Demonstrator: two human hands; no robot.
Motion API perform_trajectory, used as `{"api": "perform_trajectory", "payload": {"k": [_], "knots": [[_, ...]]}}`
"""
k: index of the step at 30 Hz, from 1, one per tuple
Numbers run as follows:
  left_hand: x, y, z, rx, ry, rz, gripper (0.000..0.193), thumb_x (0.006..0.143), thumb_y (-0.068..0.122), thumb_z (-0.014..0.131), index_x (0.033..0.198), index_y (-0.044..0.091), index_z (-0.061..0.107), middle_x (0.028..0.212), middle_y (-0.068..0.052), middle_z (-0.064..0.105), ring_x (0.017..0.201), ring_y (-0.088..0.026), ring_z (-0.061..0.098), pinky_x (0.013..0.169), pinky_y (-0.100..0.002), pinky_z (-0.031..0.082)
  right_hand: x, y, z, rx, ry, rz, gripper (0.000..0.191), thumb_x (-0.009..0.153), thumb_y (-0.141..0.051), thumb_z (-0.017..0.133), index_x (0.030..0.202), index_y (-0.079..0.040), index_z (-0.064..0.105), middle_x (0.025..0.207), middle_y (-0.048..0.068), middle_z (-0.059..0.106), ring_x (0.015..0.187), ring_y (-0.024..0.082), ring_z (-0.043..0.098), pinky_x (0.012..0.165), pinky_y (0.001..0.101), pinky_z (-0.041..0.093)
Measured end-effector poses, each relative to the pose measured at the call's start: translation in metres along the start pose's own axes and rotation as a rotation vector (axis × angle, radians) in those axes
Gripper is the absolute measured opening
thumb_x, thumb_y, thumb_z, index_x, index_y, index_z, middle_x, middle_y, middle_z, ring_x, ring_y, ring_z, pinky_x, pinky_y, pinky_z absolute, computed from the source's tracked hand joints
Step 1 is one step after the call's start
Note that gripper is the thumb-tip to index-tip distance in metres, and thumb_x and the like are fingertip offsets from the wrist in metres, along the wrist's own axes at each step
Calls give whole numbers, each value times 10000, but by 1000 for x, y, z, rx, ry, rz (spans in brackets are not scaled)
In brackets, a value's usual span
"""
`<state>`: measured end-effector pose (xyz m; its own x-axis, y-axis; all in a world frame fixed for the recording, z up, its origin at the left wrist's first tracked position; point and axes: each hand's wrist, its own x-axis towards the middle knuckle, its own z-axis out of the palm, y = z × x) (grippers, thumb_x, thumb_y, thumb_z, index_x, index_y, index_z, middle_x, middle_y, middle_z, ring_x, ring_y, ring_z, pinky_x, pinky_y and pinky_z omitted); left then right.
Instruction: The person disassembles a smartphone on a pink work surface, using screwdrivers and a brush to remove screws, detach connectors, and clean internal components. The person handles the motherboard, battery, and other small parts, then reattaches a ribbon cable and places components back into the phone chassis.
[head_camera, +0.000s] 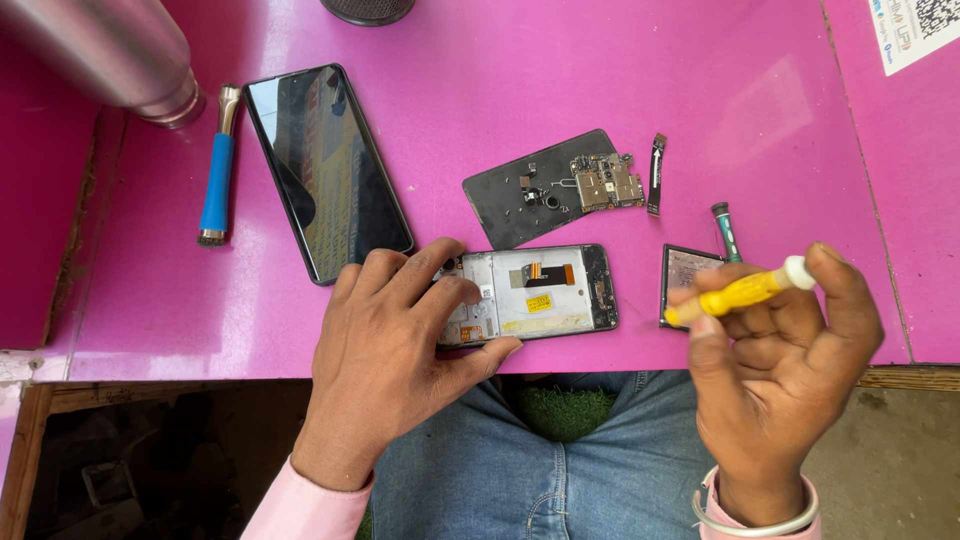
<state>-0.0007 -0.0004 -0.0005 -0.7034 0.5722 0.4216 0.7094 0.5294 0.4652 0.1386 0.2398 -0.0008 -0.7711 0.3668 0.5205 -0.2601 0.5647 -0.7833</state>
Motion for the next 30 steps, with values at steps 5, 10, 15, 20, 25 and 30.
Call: {"api": "perform_trajectory", "payload": {"k": [5,10,15,20,25,30], "knots": [[0,-1,1,11,-3,-8,500,691,502,855,934,72,776,1227,-66,681,902,-248,552,764,-381,445,9,-2,1,-187,-107,152,780,919,93,575,1623,-93,297,1078,103,695,669,67,483,622,206,445],[-2,-1,1,21,13,8,504,694,500,851,950,72,775,1237,-71,676,936,-254,561,792,-392,455,29,-4,13,-388,-241,119,586,895,-6,698,1454,-107,556,1117,68,694,739,98,543,634,251,448],[0,1,1,16,-40,-37,510,689,503,860,948,72,775,1228,-64,680,900,-253,557,765,-394,455,55,-6,14,-534,-501,54,514,850,-39,691,1352,-145,672,1165,104,637,948,223,673,798,372,530],[-1,0,0,7,10,-4,499,693,486,856,961,76,765,1236,-71,675,944,-258,567,783,-398,452,68,-13,6,-483,-630,214,565,751,-193,793,1298,-175,652,1193,59,630,1004,211,691,789,360,566],[-1,0,0,11,10,-7,496,691,485,856,959,78,765,1242,-74,675,946,-257,570,788,-400,454,79,-7,-3,-446,-744,309,590,732,-302,854,1272,-162,664,1191,32,629,1005,195,674,743,352,553],[0,1,0,10,5,-9,489,693,480,858,955,78,766,1237,-74,677,943,-259,569,786,-401,455,92,5,-3,-278,-831,199,544,749,-287,842,1208,-70,645,1128,59,625,1088,203,632,884,353,506]]}}
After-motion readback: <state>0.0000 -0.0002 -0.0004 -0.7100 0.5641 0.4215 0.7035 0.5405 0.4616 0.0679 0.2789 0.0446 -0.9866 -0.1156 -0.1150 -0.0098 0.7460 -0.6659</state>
